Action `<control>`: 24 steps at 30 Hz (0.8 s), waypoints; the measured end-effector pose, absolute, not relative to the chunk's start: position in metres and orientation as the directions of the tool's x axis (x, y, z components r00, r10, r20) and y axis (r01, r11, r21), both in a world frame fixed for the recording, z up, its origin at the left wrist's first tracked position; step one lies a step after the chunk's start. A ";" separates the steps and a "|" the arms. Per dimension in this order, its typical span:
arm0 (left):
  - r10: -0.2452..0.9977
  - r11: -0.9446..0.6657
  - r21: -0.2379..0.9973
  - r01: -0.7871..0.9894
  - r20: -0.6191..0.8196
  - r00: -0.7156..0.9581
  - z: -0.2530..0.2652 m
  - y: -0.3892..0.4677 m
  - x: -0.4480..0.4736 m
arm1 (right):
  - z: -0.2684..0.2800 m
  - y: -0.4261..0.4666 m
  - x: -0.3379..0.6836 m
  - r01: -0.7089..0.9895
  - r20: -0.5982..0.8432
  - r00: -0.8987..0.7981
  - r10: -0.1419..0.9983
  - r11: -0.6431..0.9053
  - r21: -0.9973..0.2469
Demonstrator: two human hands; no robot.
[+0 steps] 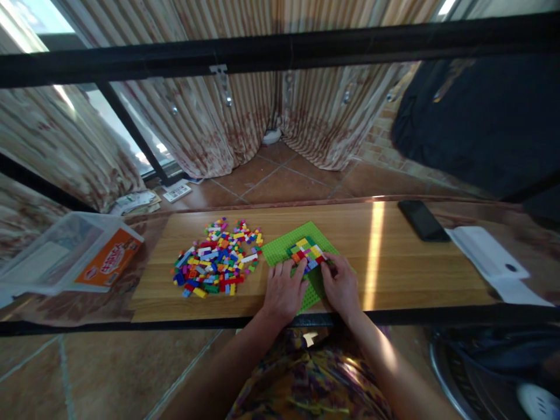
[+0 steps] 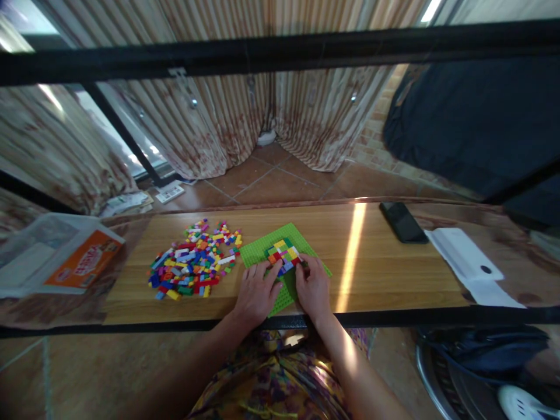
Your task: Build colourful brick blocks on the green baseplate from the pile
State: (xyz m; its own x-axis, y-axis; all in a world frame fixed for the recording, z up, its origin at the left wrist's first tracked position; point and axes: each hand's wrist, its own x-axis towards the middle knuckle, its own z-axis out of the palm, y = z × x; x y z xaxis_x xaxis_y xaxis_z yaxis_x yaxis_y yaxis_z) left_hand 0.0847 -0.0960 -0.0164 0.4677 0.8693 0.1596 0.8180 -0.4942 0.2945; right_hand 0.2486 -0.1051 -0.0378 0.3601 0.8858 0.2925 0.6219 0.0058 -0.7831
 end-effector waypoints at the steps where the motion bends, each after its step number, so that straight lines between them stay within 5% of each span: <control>1: 0.868 -0.496 0.306 0.813 0.166 0.468 -0.017 -0.097 0.084 | -0.038 -0.105 0.249 0.622 0.290 0.359 0.887 0.004 -0.783; 7: 0.868 -0.495 0.389 0.777 0.184 0.461 -0.018 -0.103 0.077 | -0.039 -0.105 0.250 0.629 0.295 0.347 0.890 0.013 -0.777; 24: 0.865 -0.502 0.281 0.818 0.168 0.473 -0.022 -0.101 0.079 | -0.042 -0.105 0.251 0.669 0.328 0.327 0.886 0.028 -0.743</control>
State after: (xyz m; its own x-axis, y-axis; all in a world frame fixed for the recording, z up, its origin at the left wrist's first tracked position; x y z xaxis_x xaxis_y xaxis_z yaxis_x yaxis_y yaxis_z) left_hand 0.0793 -0.1010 -0.0223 0.4730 0.8650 0.1676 0.8181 -0.5018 0.2809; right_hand 0.2511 -0.1048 -0.0422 0.3274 0.8862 0.3278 0.6688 0.0276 -0.7429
